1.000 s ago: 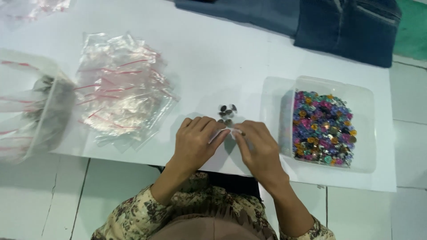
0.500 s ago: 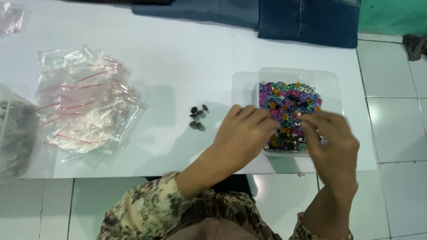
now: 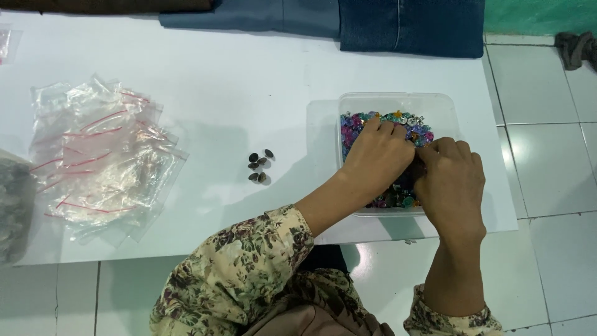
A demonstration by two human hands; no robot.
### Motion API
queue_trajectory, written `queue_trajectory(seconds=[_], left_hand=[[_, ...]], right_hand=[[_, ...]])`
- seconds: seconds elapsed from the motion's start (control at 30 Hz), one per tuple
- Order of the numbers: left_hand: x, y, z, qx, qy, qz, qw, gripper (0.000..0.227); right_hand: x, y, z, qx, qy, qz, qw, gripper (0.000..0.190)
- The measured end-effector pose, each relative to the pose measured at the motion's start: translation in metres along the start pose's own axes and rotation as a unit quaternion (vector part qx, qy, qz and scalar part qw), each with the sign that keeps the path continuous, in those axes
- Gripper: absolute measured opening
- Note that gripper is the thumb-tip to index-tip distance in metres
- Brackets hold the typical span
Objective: Sorting buttons from a large container and placing them into small plastic bags for kitting.
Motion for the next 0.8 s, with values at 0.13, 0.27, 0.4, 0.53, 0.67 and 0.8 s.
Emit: queue_trajectory(seconds=[0.13,0.27,0.4,0.53,0.67,0.8], left_hand=[[-0.001,0.002,-0.002,0.015,0.000,0.006,1.000,0.024],[0.001,0.020,-0.005,-0.048,-0.001,0.060,0.997,0.020],[-0.002,0.014,-0.006,-0.115,-0.006,0.129,0.985,0.011],[-0.008,0.047,-0.011,-0.132,0.024,0.151,0.979,0.014],[-0.045,0.086,-0.033,-0.218,0.058,0.180,0.957,0.016],[-0.109,0.114,-0.075,-0.272,0.129,0.114,0.947,0.017]], right_hand=[[-0.002,-0.001,-0.001,0.003,-0.011,-0.020,1.000,0.034],[-0.006,-0.003,0.003,0.032,-0.026,-0.007,0.999,0.019],[-0.005,0.018,-0.009,0.087,-0.028,0.049,0.995,0.011],[-0.011,0.012,-0.002,0.141,-0.009,0.106,0.984,0.008],[-0.014,0.055,-0.036,0.282,-0.010,0.166,0.945,0.011],[-0.032,0.084,-0.085,0.367,0.060,0.239,0.897,0.012]])
Point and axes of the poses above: each hand's wrist, its own x-axis towards the middle knuckle, its own y-axis out of the back of the hand, z = x × y, the point moved 5 cm from there along x, towards the middle knuckle, and after that the axes turned 2 degrees about z, right-handed, at the moved point
